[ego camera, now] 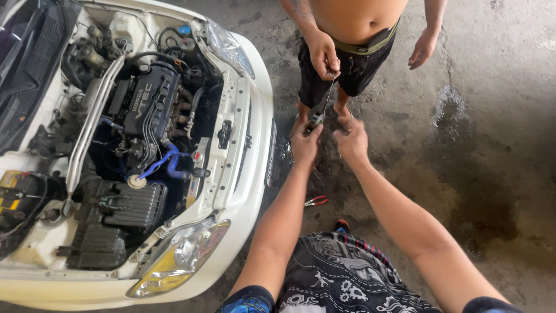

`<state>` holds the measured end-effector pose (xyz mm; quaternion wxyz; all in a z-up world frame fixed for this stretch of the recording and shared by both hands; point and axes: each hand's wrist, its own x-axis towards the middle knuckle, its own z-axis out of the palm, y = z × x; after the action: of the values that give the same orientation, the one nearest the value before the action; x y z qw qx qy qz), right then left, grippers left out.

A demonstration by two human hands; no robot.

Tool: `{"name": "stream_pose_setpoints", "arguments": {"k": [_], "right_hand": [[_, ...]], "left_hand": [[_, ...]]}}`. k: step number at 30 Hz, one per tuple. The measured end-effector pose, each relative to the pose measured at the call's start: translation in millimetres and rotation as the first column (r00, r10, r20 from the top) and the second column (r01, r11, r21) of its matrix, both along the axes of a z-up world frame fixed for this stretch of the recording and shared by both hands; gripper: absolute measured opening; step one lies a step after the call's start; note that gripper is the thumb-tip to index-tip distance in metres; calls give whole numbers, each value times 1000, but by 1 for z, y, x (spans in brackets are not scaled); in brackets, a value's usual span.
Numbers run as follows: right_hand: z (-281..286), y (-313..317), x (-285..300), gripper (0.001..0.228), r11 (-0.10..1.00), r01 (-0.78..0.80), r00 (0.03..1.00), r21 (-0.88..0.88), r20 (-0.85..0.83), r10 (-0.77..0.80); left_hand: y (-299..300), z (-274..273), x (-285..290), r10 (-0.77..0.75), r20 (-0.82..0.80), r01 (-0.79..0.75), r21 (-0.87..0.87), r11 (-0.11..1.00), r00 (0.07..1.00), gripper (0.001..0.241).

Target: The person works on the engine bay of a white Honda, using electrical tape to wrap wires near the headlight and engine components. They then use pliers to strip and prepare additional wires while another person stands nearby.

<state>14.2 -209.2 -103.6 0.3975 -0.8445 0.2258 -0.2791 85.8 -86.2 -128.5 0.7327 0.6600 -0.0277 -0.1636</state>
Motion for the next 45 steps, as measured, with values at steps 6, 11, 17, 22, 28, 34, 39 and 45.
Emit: {"name": "stream_pose_setpoints", "arguments": {"k": [6, 11, 17, 22, 28, 34, 39, 45], "right_hand": [[84, 24, 15, 40, 698, -580, 810, -419, -386, 441], [91, 44, -7, 52, 761, -343, 925, -551, -58, 375], [35, 43, -34, 49, 932, -149, 952, 331, 302, 45], [-14, 46, -43, 33, 534, -208, 952, 820, 294, -80], [-1, 33, -41, 27, 736, -6, 1000, 677, 13, -3], [78, 35, -33, 47, 793, -417, 904, -445, -112, 412], [103, 49, -27, 48, 560, -519, 848, -646, -303, 435], [80, 71, -64, 44, 923, -87, 967, -375, 189, 168]], "left_hand": [[8, 21, -27, 56, 460, -151, 173, 973, 886, 30], [20, 26, -28, 43, 413, -116, 153, 981, 910, 47], [32, -5, -28, -59, -172, -1, -330, 944, 983, 39], [28, -21, -17, -392, -632, 255, -301, 919, 668, 54], [20, -14, -33, -112, 29, 115, -274, 955, 993, 21], [31, 2, -53, -53, 479, -87, 266, 960, 876, 24], [36, 13, -51, -19, 614, -196, 282, 939, 789, 27], [57, 18, -55, 11, 227, 55, -283, 958, 974, 50]]}}
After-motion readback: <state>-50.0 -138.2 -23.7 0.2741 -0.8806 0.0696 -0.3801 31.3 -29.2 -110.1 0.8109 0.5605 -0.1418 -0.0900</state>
